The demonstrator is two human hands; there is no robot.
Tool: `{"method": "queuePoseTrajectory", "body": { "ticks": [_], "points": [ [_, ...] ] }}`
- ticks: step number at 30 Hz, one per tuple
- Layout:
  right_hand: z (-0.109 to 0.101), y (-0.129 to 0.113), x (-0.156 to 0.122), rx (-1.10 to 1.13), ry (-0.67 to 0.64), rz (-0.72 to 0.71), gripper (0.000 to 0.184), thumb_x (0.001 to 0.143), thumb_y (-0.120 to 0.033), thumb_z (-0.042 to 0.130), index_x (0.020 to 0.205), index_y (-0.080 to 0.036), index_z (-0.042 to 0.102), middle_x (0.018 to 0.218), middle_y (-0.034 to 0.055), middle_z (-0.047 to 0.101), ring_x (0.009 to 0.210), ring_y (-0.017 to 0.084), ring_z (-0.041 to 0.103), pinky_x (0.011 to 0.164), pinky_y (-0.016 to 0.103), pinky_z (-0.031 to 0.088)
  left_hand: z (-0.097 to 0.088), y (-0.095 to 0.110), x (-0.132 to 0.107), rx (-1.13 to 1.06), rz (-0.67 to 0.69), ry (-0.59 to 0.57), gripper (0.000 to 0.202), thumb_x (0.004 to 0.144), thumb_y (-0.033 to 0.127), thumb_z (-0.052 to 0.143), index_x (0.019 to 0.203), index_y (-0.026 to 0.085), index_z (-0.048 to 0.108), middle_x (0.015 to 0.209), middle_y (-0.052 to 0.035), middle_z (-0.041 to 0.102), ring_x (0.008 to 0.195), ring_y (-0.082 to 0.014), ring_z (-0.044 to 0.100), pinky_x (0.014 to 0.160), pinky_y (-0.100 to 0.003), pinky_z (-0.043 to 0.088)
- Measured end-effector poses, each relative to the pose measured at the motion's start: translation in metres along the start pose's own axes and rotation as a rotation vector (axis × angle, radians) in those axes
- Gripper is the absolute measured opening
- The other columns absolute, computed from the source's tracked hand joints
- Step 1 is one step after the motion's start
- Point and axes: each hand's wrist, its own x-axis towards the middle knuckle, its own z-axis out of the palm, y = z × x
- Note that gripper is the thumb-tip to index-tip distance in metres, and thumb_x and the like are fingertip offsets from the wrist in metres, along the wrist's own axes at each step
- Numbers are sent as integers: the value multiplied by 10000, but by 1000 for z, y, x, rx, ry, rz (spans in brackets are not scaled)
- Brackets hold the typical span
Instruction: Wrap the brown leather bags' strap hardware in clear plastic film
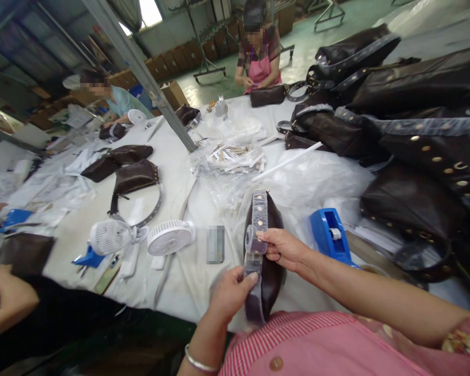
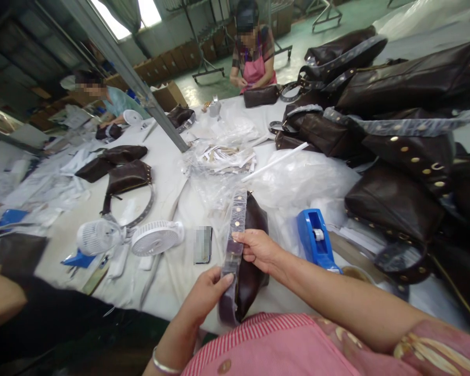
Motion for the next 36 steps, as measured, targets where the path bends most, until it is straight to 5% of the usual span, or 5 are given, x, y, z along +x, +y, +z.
{"method": "queuePoseTrajectory", "body": {
  "ticks": [3,6,17,27,36],
  "points": [
    [-4,-4,-4,24,27,-4,400,628,-350,822,648,-174,464,483,-113,329,429,15,148,393,182,83,5,-8,-10,-357,-48,-67,335,785,454,680,937,155,679,729,-6,692,601,-142,605,641,-273,496],
    [-9,-7,-5,41,73,-4,363,621,-328,814,682,-166,494,491,-103,372,426,14,152,389,176,85,4,-6,-25,-445,18,134,358,810,465,659,997,160,664,740,-9,694,607,-147,611,637,-276,504],
    [5,36,-39,32,41,87,273,604,-267,688,611,-194,425,464,-100,331,411,29,198,391,192,104,37,38,-41,258,601,300,189,886,205,551,716,180,630,802,-15,571,799,-151,562,760,-263,448],
    [-13,66,-50,140,2,246,237,637,-175,683,659,-181,447,502,-110,317,432,24,130,388,160,84,48,-12,-40,109,249,474,235,785,302,683,973,187,602,727,36,535,668,-136,547,673,-255,452],
    [-20,77,-49,256,-71,257,211,680,-143,705,671,-165,495,491,-95,361,423,22,166,388,142,142,35,-8,-45,354,264,328,278,829,412,618,993,194,671,975,-58,532,926,-212,563,876,-335,450]
  ]
}}
